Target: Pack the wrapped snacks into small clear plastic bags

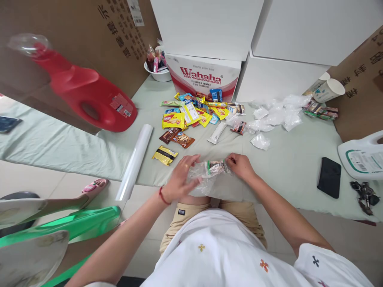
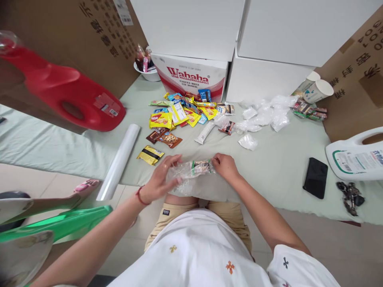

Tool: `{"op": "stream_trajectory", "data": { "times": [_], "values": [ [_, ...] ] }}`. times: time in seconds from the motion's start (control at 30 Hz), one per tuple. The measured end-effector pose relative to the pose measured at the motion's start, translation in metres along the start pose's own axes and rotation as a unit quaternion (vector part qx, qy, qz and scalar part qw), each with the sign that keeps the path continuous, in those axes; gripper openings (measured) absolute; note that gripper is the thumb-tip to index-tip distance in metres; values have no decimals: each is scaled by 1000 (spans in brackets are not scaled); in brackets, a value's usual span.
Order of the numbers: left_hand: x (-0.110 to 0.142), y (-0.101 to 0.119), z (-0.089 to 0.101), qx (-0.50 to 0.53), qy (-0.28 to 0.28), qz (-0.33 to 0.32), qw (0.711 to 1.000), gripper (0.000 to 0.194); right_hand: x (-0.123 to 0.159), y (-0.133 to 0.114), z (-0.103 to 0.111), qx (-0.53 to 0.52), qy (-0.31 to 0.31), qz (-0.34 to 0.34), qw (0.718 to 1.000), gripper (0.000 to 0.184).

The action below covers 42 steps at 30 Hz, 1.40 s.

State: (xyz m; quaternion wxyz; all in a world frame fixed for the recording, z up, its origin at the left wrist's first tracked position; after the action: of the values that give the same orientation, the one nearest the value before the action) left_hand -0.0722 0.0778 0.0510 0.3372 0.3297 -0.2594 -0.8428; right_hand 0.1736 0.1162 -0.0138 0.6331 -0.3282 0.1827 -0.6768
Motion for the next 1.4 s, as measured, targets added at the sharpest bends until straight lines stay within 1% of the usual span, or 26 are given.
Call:
{"op": "stream_trajectory", "data": {
  "times": [0.03, 0.07, 0.1, 0.13, 0.17, 0.2, 0.27, 0.33, 0.37, 0.4, 0.43, 0.5, 0.6, 0.63, 0.67, 0.7, 0.77, 0.83, 0.87, 0.93, 1.0, 1.13, 1.2, 1.3, 1.33, 1.4],
  "values": [
    [8, 12, -2, -52, 12, -39, 998, 77, 1, 0, 0, 3, 2, 0, 1000, 23],
    [15, 24, -9, -97, 8, -79, 992, 78, 2, -1, 1, 5, 3, 0, 1000, 23],
    [21, 32, -17, -134, 5, -104, 986, 70, 2, -1, 2, 6, 4, -1, 1000, 24],
    [23, 35, -24, -159, 9, -104, 982, 56, 2, -2, 2, 6, 3, -1, 1000, 24],
    [23, 32, -29, -172, 21, -84, 981, 39, 2, -2, 3, 6, 2, -1, 1000, 24],
    [22, 23, -30, -176, 46, -39, 982, 25, 2, -2, 3, 6, 0, 0, 1000, 24],
    [19, -9, -22, -169, 119, 100, 973, 21, 1, -2, 2, 5, -6, 1, 1000, 24],
    [24, -45, -8, -172, 183, 244, 937, 18, 1, -1, 0, 1, -12, 2, 1000, 23],
    [28, -58, -1, -184, 202, 293, 916, 16, 1, 0, -1, 0, -14, 2, 1000, 23],
    [32, -67, 7, -203, 219, 321, 899, 19, 1, 1, -1, -3, -16, 1, 1000, 22],
    [35, -69, 15, -224, 238, 323, 888, 22, 1, 2, 0, -9, -19, 3, 1000, 21],
    [42, -57, 31, -269, 294, 278, 874, 24, 2, 3, 6, -38, -29, 16, 999, 24],
    [51, -10, 43, -308, 378, 162, 858, 25, 5, 5, 28, -110, -10, 46, 993, 34],
    [49, 6, 40, -301, 377, 119, 868, 25, 6, 8, 38, -123, 18, 50, 991, 35],
    [43, 20, 33, -279, 351, 67, 891, 24, 7, 10, 47, -120, 53, 53, 990, 36],
    [34, 32, 22, -250, 304, 16, 919, 26, 8, 13, 55, -102, 87, 57, 989, 39],
    [14, 45, -8, -193, 168, -64, 965, 32, 11, 15, 60, -35, 120, 73, 989, 45],
    [-2, 45, -38, -170, 41, -90, 980, 39, 12, 18, 51, 35, 84, 85, 992, 50],
    [-8, 40, -50, -170, -3, -83, 982, 42, 13, 20, 45, 60, 52, 85, 993, 49],
    [-15, 26, -64, -165, -54, -53, 983, 46, 14, 26, 37, 81, 2, 74, 994, 36],
    [-16, 10, -70, -146, -79, -20, 986, 49, 16, 30, 38, 57, -14, 67, 996, 28],
    [-9, -8, -73, -102, -101, -7, 990, 53, 18, 33, 50, -55, -3, 26, 998, 34],
    [-6, -11, -73, -96, -96, -8, 991, 52, 19, 35, 50, -73, -4, -20, 997, 39],
    [-5, -11, -74, -98, -93, -5, 991, 51, 20, 35, 42, -86, -54, -79, 992, 44],
    [-6, -11, -74, -101, -93, -5, 990, 51, 20, 33, 40, -111, -68, -91, 987, 42],
    [-8, -8, -74, -109, -95, -6, 990, 51, 19, 25, 39, -190, -65, -106, 974, 39]
  ]
}}
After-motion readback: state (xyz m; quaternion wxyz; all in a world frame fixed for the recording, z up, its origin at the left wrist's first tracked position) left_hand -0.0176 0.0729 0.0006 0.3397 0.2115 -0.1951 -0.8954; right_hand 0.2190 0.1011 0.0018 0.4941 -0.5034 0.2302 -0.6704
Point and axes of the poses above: each hand's wrist, its own x-axis away from the middle knuckle, its own z-axis out of the back of the hand, y = z × x, the point moved 6 cm from there along -x, towards the middle knuckle, and after that the axes turned 6 degrees about -z, right-handed, at the moved point
